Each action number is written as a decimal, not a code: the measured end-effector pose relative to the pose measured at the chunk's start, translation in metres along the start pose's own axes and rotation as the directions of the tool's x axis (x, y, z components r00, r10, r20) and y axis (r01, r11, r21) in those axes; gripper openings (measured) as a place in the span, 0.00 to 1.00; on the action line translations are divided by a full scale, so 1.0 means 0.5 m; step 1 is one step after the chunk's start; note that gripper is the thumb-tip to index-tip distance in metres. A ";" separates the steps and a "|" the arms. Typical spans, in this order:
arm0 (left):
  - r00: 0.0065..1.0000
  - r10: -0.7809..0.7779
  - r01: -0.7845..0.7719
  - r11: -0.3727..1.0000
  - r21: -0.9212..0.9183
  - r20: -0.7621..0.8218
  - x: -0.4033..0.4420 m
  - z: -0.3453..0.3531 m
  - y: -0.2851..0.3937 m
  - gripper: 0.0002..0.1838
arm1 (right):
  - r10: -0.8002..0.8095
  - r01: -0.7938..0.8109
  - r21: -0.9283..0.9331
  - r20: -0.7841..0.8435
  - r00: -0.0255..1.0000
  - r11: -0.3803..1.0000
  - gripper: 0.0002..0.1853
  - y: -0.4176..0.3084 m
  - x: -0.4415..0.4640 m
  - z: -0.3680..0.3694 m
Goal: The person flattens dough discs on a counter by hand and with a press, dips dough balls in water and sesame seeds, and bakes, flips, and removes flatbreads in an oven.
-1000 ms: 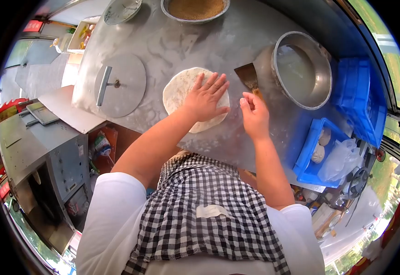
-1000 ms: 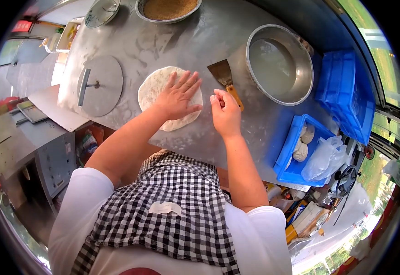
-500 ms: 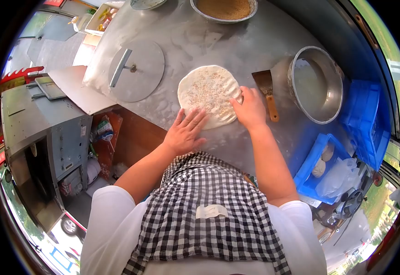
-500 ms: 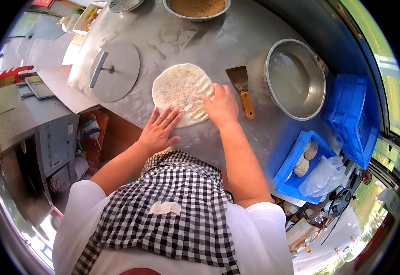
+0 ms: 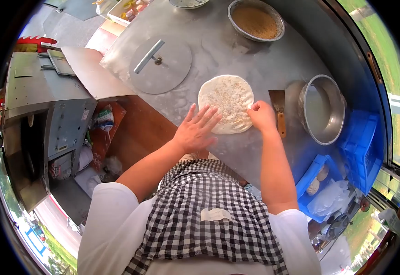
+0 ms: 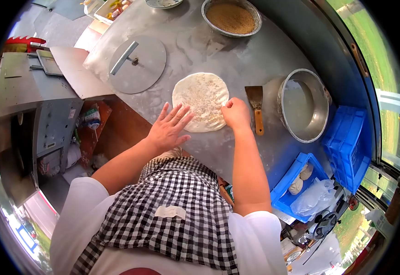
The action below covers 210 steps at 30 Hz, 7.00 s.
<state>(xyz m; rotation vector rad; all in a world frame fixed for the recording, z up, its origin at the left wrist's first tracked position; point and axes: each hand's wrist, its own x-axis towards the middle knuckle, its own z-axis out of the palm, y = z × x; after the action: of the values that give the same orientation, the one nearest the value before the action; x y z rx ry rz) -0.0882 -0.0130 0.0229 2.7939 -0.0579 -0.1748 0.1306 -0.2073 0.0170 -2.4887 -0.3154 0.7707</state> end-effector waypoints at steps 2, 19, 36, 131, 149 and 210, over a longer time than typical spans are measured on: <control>0.992 -0.062 0.057 0.997 -0.048 -0.109 0.004 -0.024 -0.006 0.41 | 0.031 -0.031 0.078 -0.003 1.000 0.996 0.06 -0.005 -0.004 -0.006; 0.817 -0.524 0.118 0.558 -0.822 -0.239 0.067 -0.032 0.030 0.29 | 0.152 -0.457 0.535 0.517 0.842 0.710 0.15 -0.043 0.026 -0.028; 0.693 -0.571 0.233 -0.400 -0.886 0.440 0.045 0.023 0.012 0.21 | -0.608 0.605 0.202 0.520 0.599 0.770 0.12 -0.264 -0.267 0.080; 0.511 -0.756 0.792 0.599 -0.119 -0.409 -1.417 -0.599 -1.264 0.45 | -0.631 0.627 0.280 0.633 0.449 0.727 0.16 -1.471 -0.661 1.173; 0.357 -0.794 0.825 0.515 -0.233 -0.492 -1.500 -0.608 -1.297 0.38 | -0.718 0.711 0.272 0.529 0.453 0.649 0.18 -1.412 -0.623 1.142; 0.389 -0.757 0.865 0.496 -0.073 -0.524 -1.410 -0.522 -1.219 0.46 | -0.641 0.670 0.212 0.584 0.498 0.712 0.19 -1.376 -0.622 1.142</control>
<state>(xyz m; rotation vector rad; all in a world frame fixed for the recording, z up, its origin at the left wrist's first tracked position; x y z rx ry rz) -0.7421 0.6904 0.1417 2.6729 1.5674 0.3667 -0.4997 0.4909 0.1241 -1.7814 -1.4489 1.2039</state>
